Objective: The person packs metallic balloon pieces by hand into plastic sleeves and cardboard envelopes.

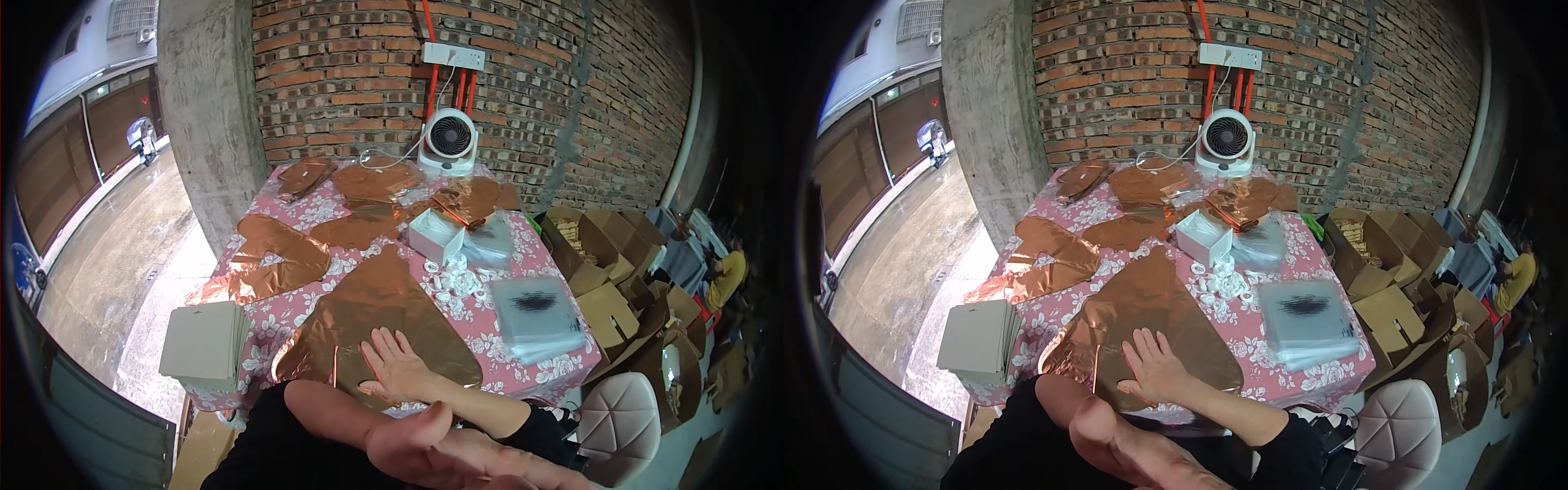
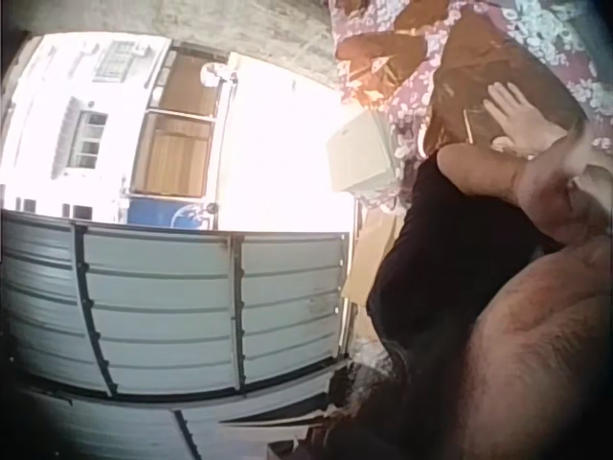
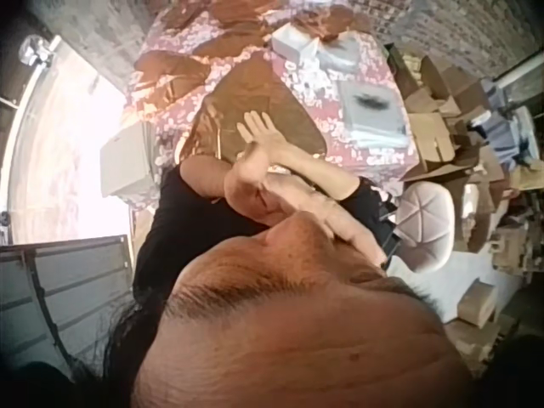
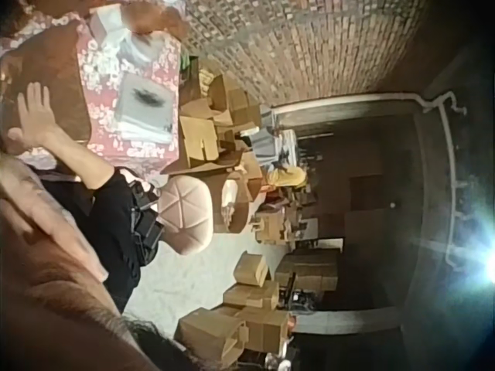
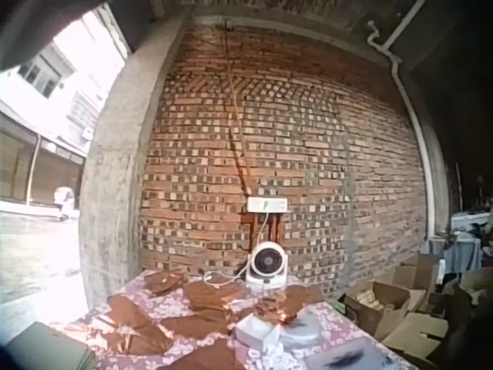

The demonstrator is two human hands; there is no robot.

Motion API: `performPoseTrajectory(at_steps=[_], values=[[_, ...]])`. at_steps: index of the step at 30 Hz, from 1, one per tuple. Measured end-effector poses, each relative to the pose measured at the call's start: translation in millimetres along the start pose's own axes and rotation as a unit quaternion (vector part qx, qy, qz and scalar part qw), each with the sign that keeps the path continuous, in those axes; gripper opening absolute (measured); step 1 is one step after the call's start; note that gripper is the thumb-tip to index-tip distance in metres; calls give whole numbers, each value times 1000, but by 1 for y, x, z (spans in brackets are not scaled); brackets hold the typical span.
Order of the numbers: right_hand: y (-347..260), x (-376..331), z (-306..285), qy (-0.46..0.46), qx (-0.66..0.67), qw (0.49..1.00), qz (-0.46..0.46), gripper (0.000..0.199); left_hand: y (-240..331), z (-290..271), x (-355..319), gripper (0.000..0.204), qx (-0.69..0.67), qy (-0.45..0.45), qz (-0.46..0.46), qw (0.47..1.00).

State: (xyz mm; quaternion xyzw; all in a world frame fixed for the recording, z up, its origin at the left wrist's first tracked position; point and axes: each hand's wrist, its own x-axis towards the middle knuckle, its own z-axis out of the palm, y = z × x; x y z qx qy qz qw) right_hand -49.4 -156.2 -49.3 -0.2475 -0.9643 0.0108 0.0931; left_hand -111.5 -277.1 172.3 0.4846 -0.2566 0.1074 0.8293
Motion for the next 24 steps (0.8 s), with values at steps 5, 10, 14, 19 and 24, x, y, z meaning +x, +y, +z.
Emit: performPoseTrajectory(at_steps=[5,10,14,19,24], values=[[-3,3,2,6,0,1000,-9,85,4,-12,-5,121,-19,13,-199,980],[-4,7,2,-1,10,1000,-12,86,7,-8,-3,110,35,-47,28,998],[0,0,-2,-12,-1,1000,15,86,-4,-17,-7,102,62,-35,48,996],[-5,3,-16,-39,19,998,55,86,-29,-44,-49,88,103,67,-107,987],[-2,4,20,114,26,993,-5,60,-28,-49,-65,42,243,147,-124,951]])
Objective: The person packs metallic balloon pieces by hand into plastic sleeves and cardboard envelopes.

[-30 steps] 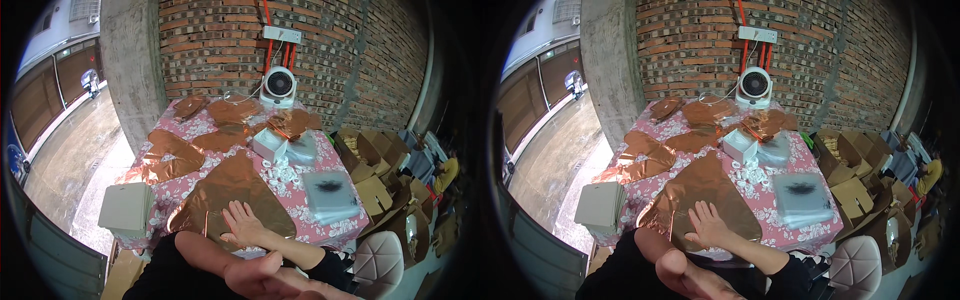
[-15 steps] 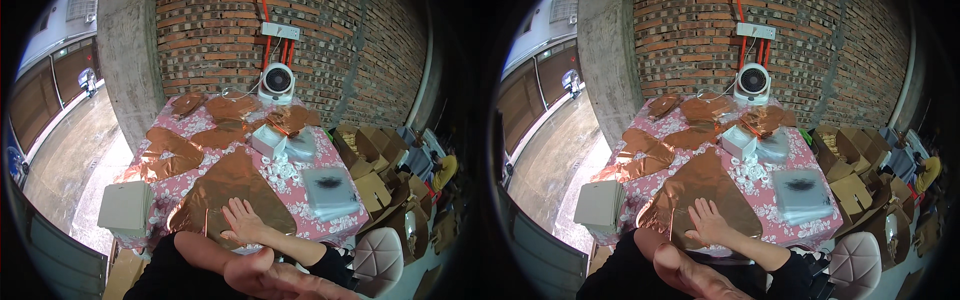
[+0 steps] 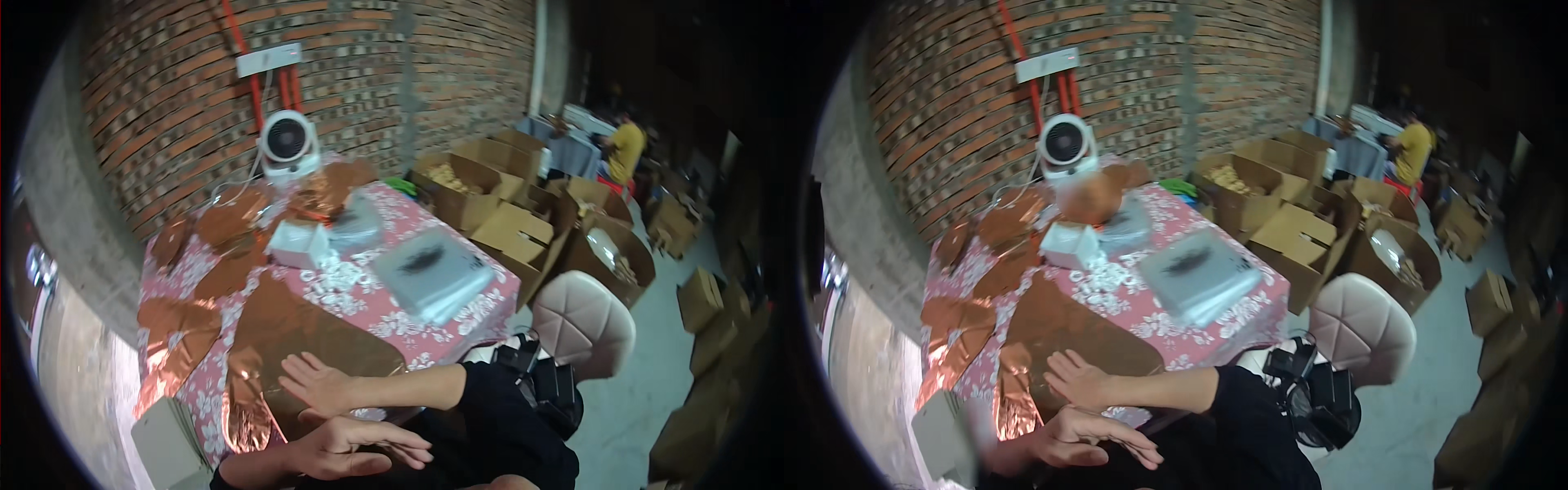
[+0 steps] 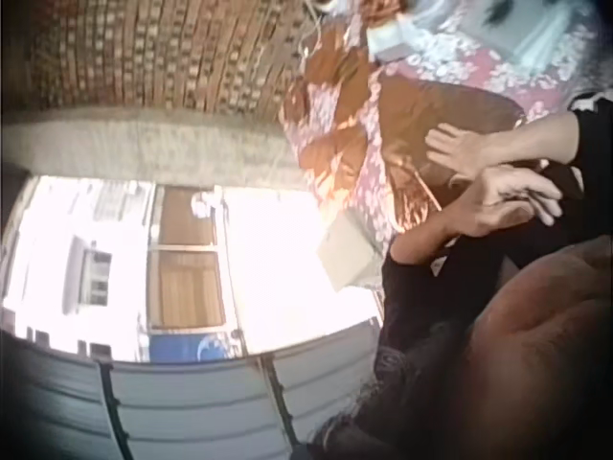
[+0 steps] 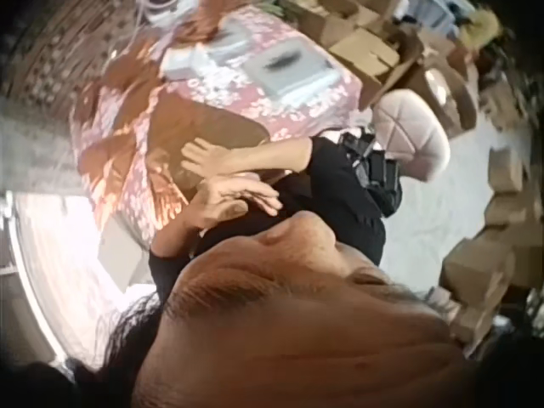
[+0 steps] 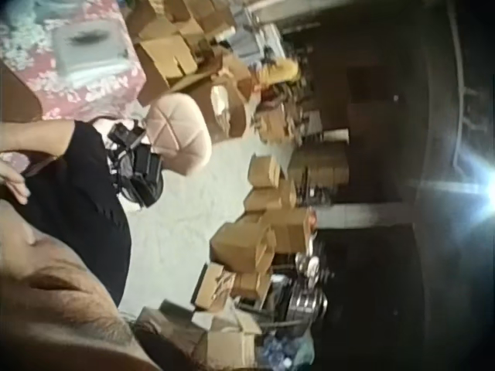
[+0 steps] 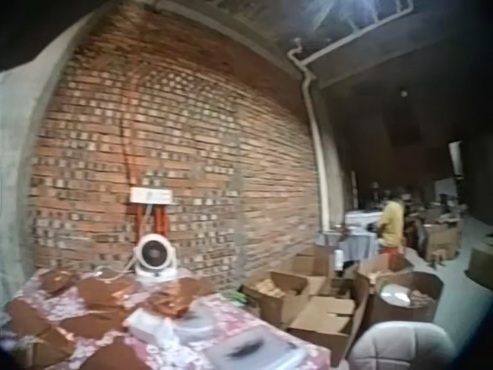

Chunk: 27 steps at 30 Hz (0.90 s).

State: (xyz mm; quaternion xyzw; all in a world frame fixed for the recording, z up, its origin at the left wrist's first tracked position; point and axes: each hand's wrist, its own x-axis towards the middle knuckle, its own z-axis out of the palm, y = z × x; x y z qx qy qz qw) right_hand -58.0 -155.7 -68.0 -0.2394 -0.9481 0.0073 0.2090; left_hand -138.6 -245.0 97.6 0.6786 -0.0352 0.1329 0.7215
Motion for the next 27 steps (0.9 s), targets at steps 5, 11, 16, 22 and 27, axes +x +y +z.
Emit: performPoseTrajectory(at_steps=[5,11,16,22,27], values=[[5,2,3,-70,-5,997,19,67,-3,-2,-10,34,18,140,-164,976],[13,1,35,-8,-61,998,-3,54,-18,-10,-42,41,-51,306,-168,936],[7,2,17,-15,-37,999,-17,59,-49,-7,-69,45,-58,446,-138,882],[6,0,9,-28,0,1000,-3,66,-64,-5,-77,42,-48,500,-51,863],[4,1,10,-62,5,998,12,72,-76,-2,-89,39,-41,544,9,838]])
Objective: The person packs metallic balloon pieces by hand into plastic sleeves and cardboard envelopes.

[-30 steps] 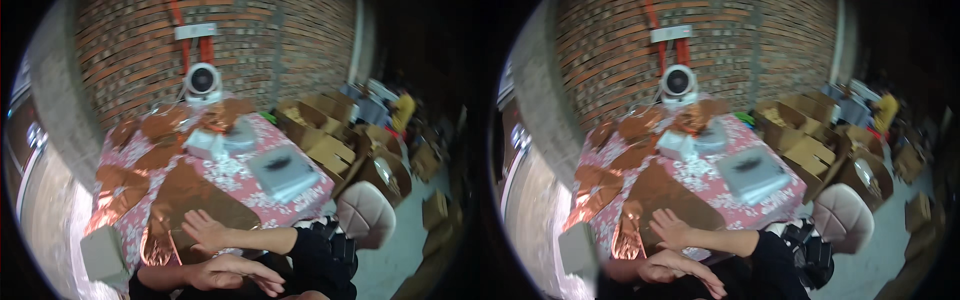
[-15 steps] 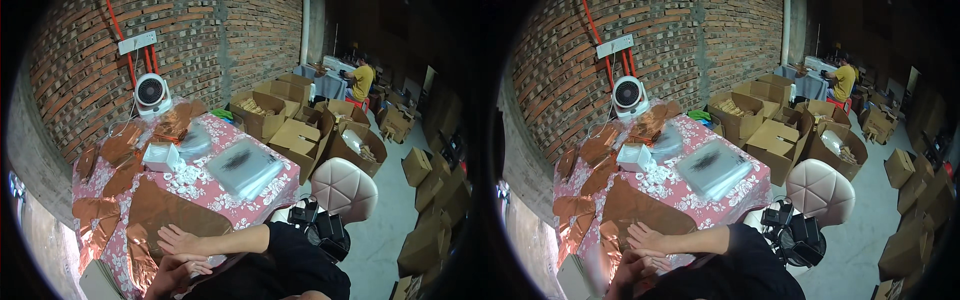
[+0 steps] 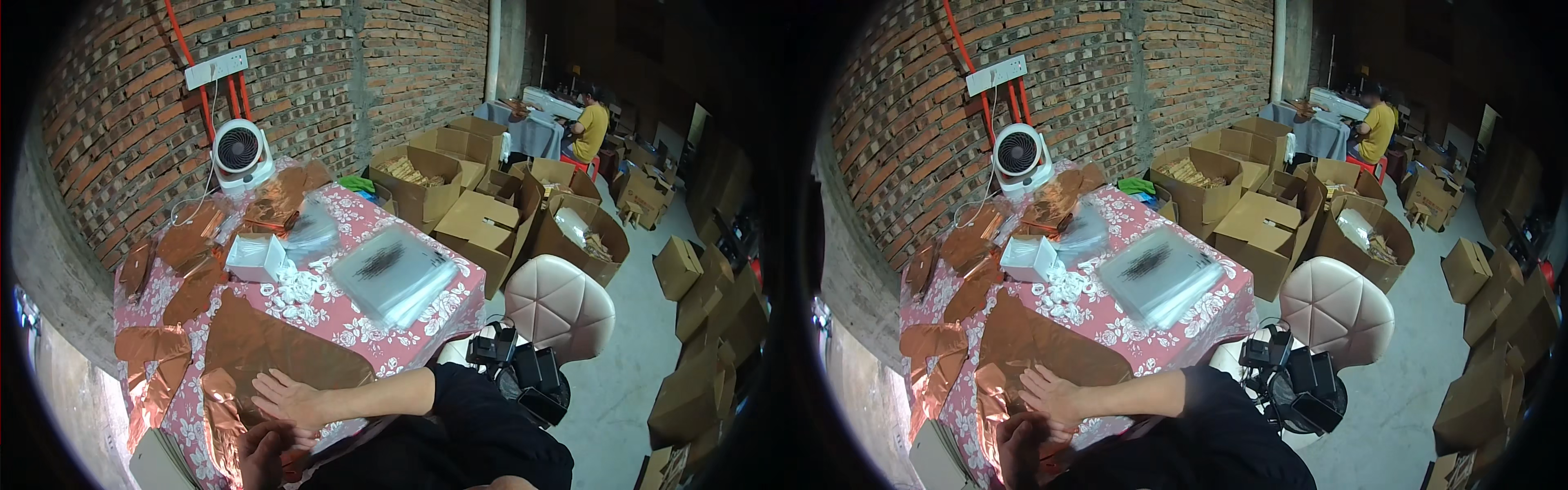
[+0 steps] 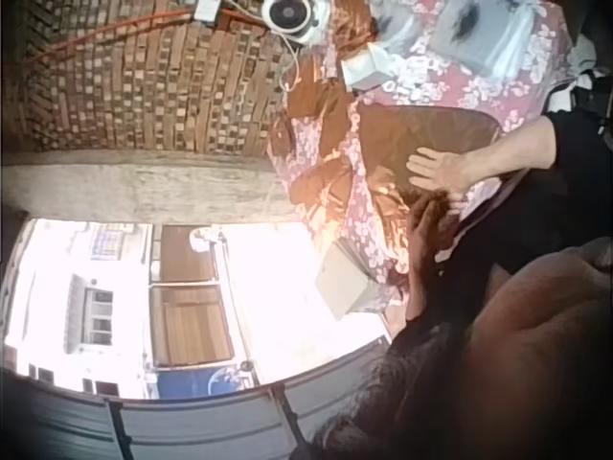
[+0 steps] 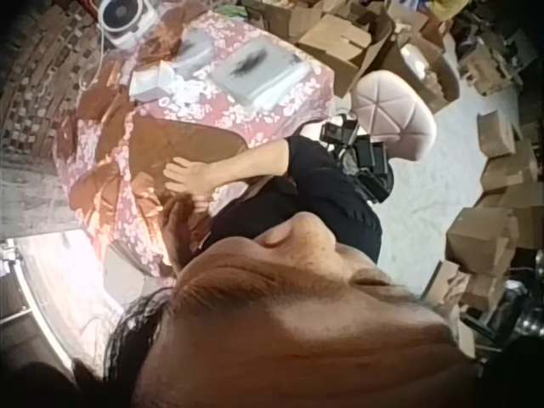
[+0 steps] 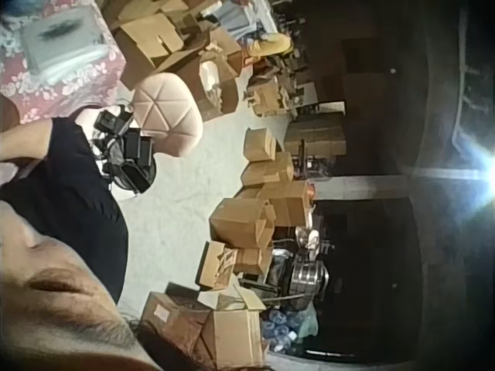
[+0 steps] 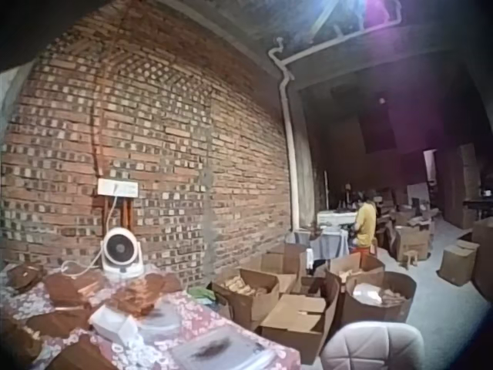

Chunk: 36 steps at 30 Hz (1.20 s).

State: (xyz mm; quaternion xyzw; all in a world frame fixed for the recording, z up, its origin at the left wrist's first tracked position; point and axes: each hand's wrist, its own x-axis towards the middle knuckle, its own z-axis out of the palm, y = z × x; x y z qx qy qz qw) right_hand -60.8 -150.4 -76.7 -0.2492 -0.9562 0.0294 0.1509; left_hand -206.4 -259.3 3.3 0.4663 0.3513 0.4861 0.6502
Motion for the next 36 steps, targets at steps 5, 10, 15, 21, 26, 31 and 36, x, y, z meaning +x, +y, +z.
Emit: performPoseTrajectory(at_steps=[5,10,15,21,26,31,36], values=[[-8,-2,-32,-81,38,996,31,79,3,-10,-1,32,145,112,99,978],[-5,-1,-27,-82,78,993,38,82,11,-35,8,27,521,135,277,796],[-7,1,-25,-74,76,994,38,85,39,10,6,29,622,78,112,771],[-5,0,-18,-62,87,994,38,87,-7,-52,-5,80,719,-28,33,694],[-5,1,-16,-58,77,995,32,88,-17,-55,-9,73,741,-37,-26,670],[-5,0,-25,-75,88,993,40,88,-10,-44,-8,73,757,-38,-44,651],[-3,0,-25,-74,84,993,32,88,-8,-40,-9,74,761,-34,-47,646]])
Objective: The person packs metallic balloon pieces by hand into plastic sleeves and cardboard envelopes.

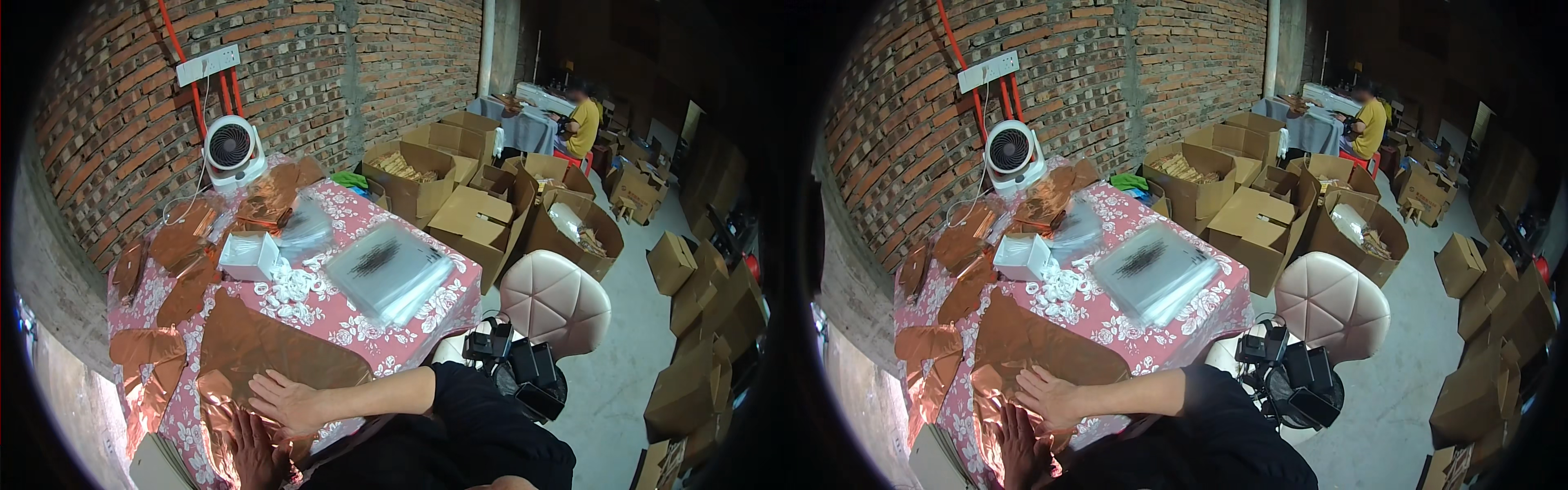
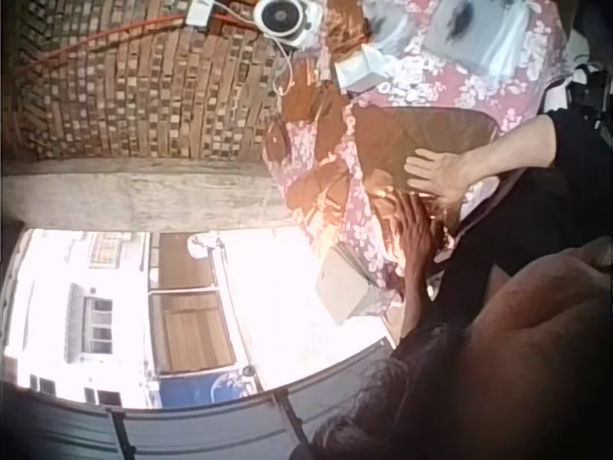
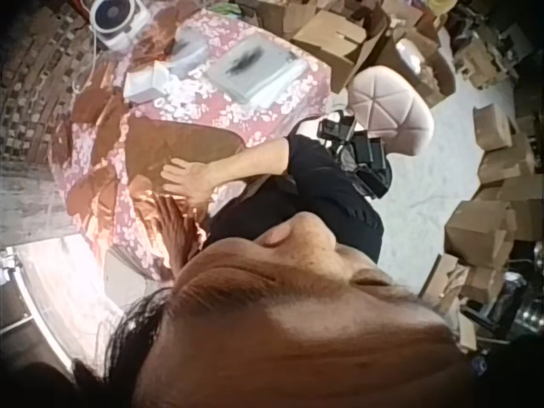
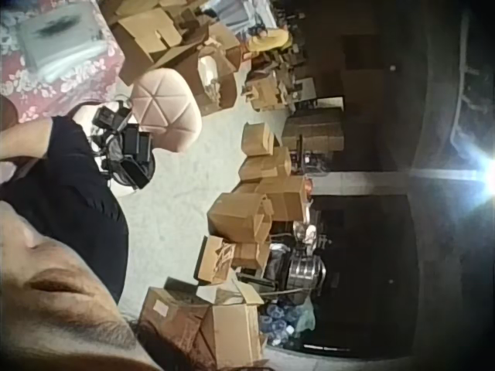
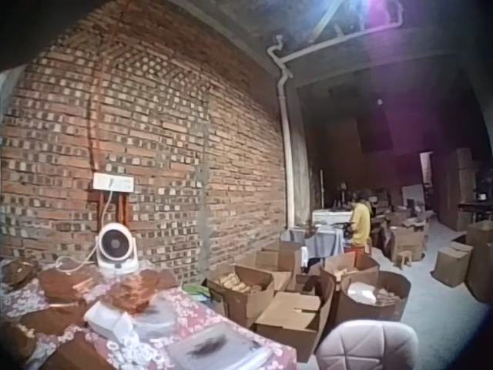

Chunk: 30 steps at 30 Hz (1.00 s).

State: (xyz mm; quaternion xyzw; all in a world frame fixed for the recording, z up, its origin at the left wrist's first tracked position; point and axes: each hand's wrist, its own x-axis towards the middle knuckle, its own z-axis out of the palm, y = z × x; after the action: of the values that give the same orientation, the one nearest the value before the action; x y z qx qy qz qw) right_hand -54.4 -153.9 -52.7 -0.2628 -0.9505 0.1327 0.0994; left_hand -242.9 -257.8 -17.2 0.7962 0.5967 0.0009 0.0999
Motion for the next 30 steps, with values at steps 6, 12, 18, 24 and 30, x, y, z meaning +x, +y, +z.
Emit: performPoseTrajectory(at_steps=[6,12,18,24,30], values=[[1,3,-6,18,38,999,-11,88,-2,4,0,76,-7,8,0,1000],[-4,-2,4,61,-5,997,-50,89,-7,7,2,76,5,0,5,1000],[-3,-7,4,38,-14,998,-38,90,-4,6,2,76,5,-2,5,1000],[-5,-9,1,24,-17,999,-28,88,1,1,3,76,3,-12,-13,1000],[-7,-9,-4,9,14,1000,-17,91,-5,7,3,77,1,-4,-6,1000]])
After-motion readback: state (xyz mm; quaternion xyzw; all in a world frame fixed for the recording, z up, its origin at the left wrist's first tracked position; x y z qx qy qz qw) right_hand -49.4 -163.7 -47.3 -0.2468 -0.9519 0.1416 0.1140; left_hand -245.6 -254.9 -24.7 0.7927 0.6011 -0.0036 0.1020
